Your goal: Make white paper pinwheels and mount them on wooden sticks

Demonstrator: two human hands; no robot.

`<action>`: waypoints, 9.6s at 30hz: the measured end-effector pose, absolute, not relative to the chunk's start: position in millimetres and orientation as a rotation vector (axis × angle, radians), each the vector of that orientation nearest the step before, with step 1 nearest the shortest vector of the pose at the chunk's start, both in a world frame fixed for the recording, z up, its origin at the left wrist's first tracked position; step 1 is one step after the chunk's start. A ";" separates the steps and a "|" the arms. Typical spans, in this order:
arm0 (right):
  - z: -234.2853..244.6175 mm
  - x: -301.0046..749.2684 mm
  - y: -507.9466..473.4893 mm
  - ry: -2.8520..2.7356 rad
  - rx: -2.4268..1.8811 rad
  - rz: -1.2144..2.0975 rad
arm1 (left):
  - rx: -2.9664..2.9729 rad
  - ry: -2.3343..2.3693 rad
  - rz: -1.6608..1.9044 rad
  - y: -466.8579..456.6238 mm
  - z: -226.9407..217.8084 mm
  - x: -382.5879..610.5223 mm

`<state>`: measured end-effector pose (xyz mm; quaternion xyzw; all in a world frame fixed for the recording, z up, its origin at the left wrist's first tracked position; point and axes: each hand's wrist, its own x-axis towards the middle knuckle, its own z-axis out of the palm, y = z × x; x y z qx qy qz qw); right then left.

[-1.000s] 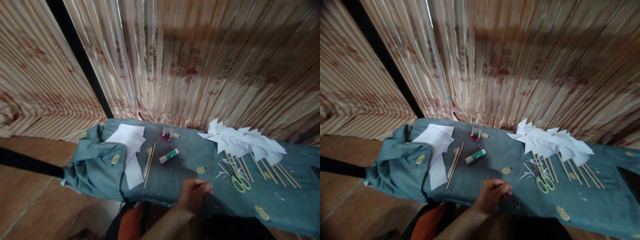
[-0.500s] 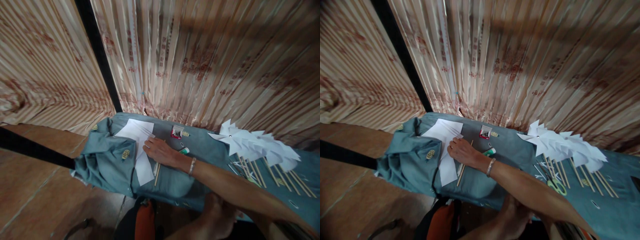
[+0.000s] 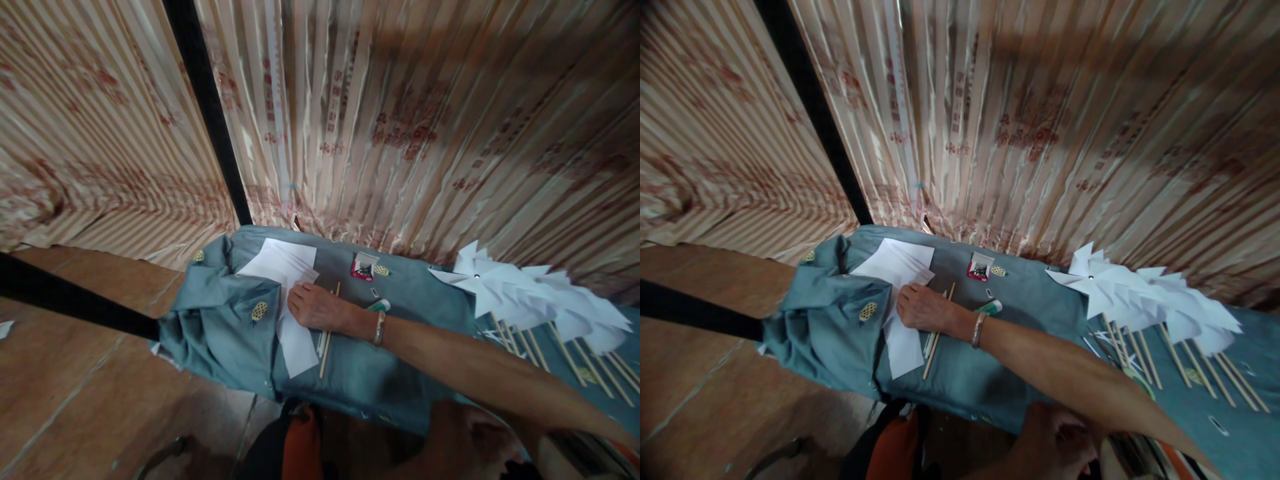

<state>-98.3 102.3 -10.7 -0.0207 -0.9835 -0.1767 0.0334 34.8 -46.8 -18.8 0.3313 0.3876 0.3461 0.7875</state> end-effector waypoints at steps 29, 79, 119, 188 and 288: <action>100.6 67.2 99.1 -2.582 -0.962 -0.742 | 0.800 0.894 0.824 -37.8 -19.5 25.1; -46.5 173.5 14.9 -1.728 -1.656 0.623 | 2.821 1.262 0.421 -60.0 -57.3 -26.9; -50.2 171.2 17.8 -1.858 -1.651 0.461 | 2.788 1.343 0.362 -57.0 -59.3 -22.3; -49.7 160.1 -9.2 -2.220 -1.562 0.005 | 2.748 1.360 0.286 -57.1 -54.3 -19.3; -21.6 271.6 -26.4 -1.546 -1.554 0.720 | 0.401 1.171 0.973 -38.6 -10.6 10.8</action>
